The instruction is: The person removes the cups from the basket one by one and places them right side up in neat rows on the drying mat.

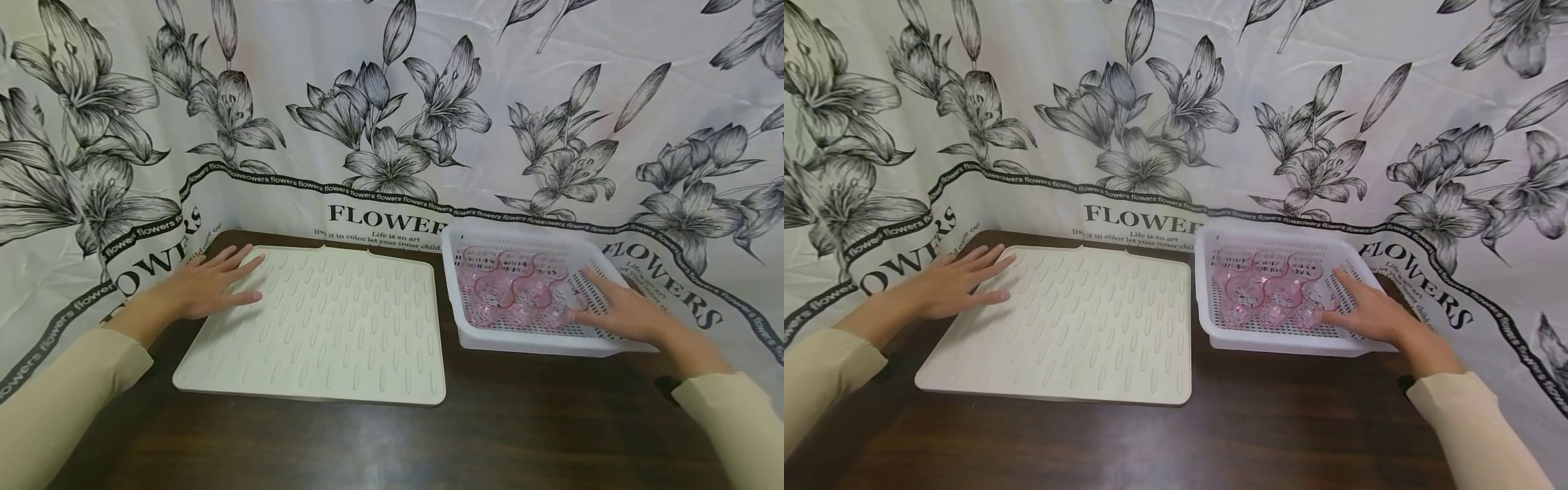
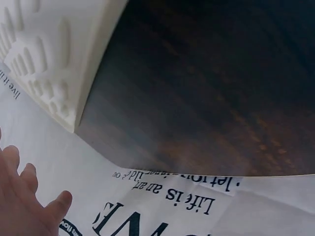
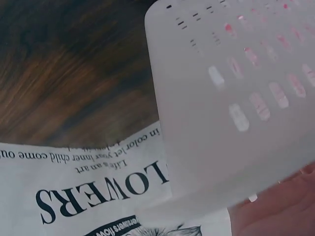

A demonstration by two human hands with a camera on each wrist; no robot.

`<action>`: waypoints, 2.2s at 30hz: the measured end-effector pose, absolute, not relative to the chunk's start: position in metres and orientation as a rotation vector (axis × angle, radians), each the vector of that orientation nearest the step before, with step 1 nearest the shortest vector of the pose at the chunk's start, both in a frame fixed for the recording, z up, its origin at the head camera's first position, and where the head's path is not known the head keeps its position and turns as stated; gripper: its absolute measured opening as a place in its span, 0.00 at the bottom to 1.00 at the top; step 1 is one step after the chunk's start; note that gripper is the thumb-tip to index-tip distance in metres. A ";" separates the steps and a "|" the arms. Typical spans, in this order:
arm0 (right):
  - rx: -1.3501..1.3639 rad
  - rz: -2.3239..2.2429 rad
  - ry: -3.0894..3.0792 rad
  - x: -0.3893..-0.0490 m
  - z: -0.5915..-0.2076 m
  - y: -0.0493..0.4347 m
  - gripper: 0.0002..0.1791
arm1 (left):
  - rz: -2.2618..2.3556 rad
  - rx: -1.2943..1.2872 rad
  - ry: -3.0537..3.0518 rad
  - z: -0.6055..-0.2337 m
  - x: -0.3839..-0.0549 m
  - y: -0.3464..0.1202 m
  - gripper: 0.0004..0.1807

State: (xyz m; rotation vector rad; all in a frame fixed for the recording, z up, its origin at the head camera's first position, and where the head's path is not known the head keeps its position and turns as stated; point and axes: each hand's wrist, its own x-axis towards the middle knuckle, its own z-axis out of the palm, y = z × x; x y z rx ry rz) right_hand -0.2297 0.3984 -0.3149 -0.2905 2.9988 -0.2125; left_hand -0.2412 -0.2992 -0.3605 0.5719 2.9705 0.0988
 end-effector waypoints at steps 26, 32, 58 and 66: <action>-0.259 -0.358 2.916 -0.236 -0.323 0.396 0.54 | 0.098 0.638 2.894 -0.394 -0.228 -0.308 0.46; -0.243 -0.356 2.932 -0.238 -0.324 0.391 0.54 | 0.081 0.633 2.901 -0.396 -0.228 -0.312 0.47; -0.186 -0.360 2.951 -0.249 -0.330 0.384 0.47 | 0.032 0.721 2.926 -0.405 -0.225 -0.329 0.44; -0.160 -0.383 2.973 -0.246 -0.326 0.386 0.50 | 0.004 0.728 2.927 -0.403 -0.226 -0.325 0.43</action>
